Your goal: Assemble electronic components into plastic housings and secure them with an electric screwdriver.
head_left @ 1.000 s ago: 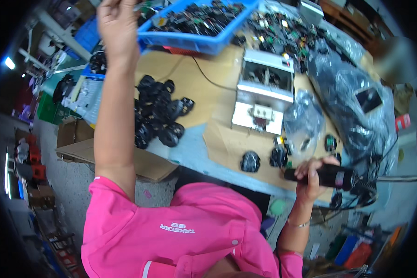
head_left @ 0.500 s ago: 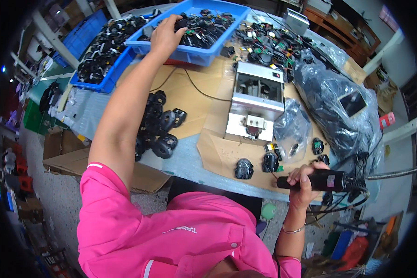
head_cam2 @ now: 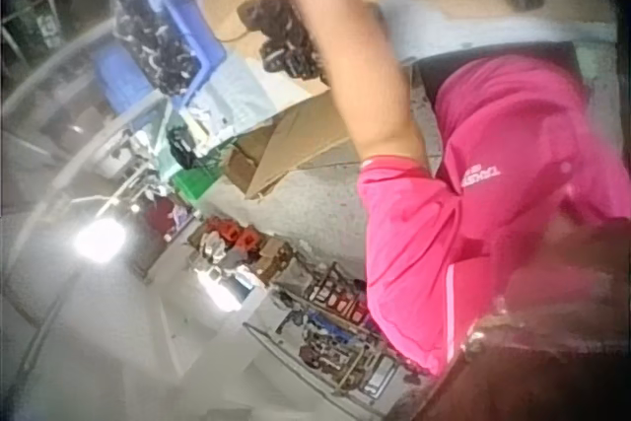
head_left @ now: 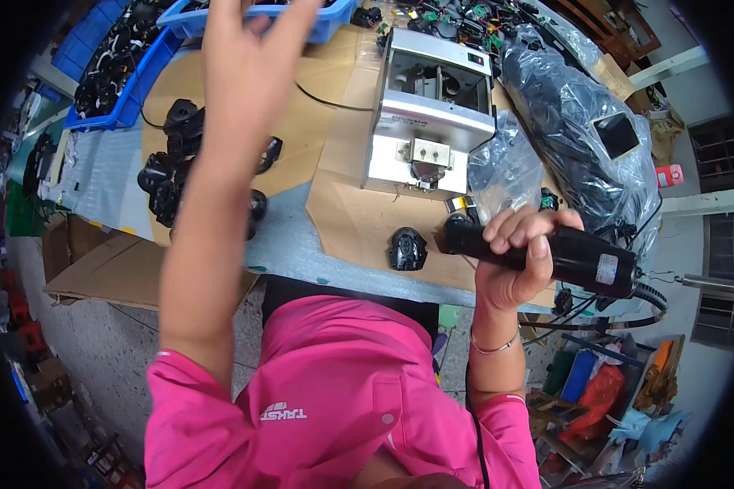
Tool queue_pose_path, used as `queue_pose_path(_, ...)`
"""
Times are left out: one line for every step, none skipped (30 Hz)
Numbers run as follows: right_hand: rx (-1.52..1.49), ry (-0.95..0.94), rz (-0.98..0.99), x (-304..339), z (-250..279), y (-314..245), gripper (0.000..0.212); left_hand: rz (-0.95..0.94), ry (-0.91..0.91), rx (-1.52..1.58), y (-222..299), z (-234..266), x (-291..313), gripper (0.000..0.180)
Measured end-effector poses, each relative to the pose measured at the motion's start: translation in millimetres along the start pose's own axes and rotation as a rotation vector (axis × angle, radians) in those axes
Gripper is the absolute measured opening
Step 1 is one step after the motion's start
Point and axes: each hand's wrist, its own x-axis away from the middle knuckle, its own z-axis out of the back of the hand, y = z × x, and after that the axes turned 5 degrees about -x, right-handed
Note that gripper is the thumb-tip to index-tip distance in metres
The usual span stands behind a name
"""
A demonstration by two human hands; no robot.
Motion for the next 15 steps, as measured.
queue_pose_path(0.008,0.015,0.013,-3,-2,4,0.045,-0.002,-0.059,0.132,17,-1,36,0.046)
queue_pose_path(0.019,0.017,0.011,-7,-4,8,0.045,-0.007,-0.052,0.231,29,-2,70,0.046)
queue_pose_path(0.002,-0.022,0.044,-13,-10,12,0.045,0.041,0.027,0.359,42,1,109,0.044)
queue_pose_path(-0.004,-0.053,0.081,-17,-13,14,0.046,0.032,-0.140,0.291,47,14,141,0.044)
queue_pose_path(0.007,-0.077,0.089,-21,-17,16,0.046,0.024,-0.305,0.223,49,25,167,0.044)
queue_pose_path(0.018,-0.080,0.085,-24,-19,18,0.046,-0.026,-0.371,0.239,49,25,189,0.044)
queue_pose_path(0.011,-0.097,0.107,-27,-21,19,0.046,-0.079,-0.440,0.255,49,23,205,0.044)
queue_pose_path(0.001,-0.114,0.129,-30,-22,22,0.046,-0.074,-0.443,0.262,46,23,215,0.044)
queue_pose_path(-0.003,-0.121,0.137,-34,-23,24,0.046,-0.123,-0.499,0.229,43,24,223,0.044)
queue_pose_path(0.004,-0.120,0.134,-35,-24,26,0.046,-0.174,-0.555,0.195,39,25,228,0.045)
queue_pose_path(0.025,-0.116,0.155,-37,-27,29,0.047,-0.210,-0.550,0.161,35,25,230,0.045)
queue_pose_path(0.046,-0.113,0.176,-39,-29,32,0.047,-0.208,-0.551,0.168,30,24,230,0.045)
queue_pose_path(0.091,-0.104,0.214,-40,-30,36,0.047,-0.240,-0.542,0.129,26,24,229,0.045)
queue_pose_path(0.095,-0.107,0.213,-40,-31,39,0.047,-0.272,-0.529,0.088,22,23,228,0.045)
queue_pose_path(0.135,-0.128,0.220,-39,-31,41,0.047,-0.269,-0.526,0.091,19,22,228,0.045)
